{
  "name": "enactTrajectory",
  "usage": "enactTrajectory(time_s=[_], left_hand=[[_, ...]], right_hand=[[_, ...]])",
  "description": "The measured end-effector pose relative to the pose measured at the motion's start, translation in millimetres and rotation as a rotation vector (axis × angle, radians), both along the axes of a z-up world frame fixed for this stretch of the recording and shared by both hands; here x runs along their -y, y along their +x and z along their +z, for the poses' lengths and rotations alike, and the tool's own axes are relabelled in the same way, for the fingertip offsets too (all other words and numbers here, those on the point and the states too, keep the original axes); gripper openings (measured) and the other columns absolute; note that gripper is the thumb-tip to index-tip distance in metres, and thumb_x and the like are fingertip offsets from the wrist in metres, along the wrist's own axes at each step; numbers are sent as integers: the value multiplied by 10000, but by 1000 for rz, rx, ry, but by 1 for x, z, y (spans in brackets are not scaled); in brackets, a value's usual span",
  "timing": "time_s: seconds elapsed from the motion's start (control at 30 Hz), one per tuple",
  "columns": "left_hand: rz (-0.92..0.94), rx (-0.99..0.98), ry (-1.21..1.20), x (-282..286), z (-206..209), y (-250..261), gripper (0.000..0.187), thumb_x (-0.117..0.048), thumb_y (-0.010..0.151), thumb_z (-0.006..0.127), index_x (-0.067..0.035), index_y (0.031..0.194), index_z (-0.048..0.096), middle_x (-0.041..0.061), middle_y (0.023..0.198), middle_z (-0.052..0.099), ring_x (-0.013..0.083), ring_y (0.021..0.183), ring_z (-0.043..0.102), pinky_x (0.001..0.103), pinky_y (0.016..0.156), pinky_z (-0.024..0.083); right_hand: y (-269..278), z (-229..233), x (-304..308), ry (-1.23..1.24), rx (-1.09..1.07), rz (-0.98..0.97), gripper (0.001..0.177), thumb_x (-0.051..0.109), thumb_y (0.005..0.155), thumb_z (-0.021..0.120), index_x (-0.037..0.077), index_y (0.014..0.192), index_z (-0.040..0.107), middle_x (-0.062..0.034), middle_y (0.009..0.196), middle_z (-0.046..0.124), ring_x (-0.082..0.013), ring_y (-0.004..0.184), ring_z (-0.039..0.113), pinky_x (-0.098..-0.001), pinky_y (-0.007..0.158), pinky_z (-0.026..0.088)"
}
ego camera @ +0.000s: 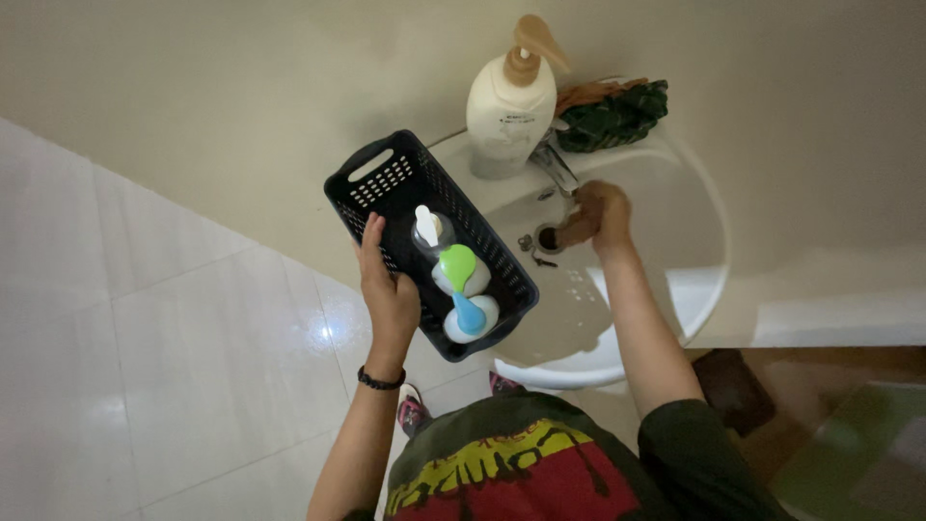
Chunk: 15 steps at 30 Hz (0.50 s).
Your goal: The person cleans a bathroom sink area. They wipe a white plastic basket and a black plastic basket with a cloth, then wipe the sink basin and the wall above it. The baskets are placed on the floor beside the sink.
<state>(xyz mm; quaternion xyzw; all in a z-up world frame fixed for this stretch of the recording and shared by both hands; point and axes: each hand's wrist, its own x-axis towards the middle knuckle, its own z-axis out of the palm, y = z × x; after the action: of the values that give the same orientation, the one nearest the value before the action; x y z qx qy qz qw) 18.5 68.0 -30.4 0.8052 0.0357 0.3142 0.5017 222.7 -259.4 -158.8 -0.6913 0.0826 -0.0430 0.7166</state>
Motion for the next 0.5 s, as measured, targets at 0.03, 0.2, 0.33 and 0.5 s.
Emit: enactTrajectory(time_s=[0.03,0.2,0.33,0.5], left_hand=[[4,7,18,0,2,1,827,212,691,365,-13,1483,444,217,1585,449,399,1541,348,475,1318,139],[8,17,7,6,6,-2,819,213,683,365,-7,1466,461,227,1570,462,414,1537,334,481,1315,115],[19,7,9,7,7,-2,807,211,671,359,-7,1437,485,222,1553,481,419,1523,350,476,1299,183],[18,18,-17,9,5,-2,785,212,689,358,-16,1427,497,212,1554,485,415,1519,376,465,1276,261]], right_hand=[[0,-10,-5,-242,-63,42,206,176,979,646,4,1076,590,-123,1043,595,-246,924,511,-369,800,475],[-24,-21,-32,-1269,-239,478,482,256,928,670,65,1328,478,-196,1309,500,-342,1200,452,-447,953,455],[-40,-8,-35,-1614,-50,746,737,202,797,727,149,1466,423,-195,1451,443,-378,1333,406,-481,1026,435],[-42,-3,-24,-1412,-195,674,352,283,1106,496,130,1414,571,-192,1455,553,-395,1311,521,-467,1024,498]])
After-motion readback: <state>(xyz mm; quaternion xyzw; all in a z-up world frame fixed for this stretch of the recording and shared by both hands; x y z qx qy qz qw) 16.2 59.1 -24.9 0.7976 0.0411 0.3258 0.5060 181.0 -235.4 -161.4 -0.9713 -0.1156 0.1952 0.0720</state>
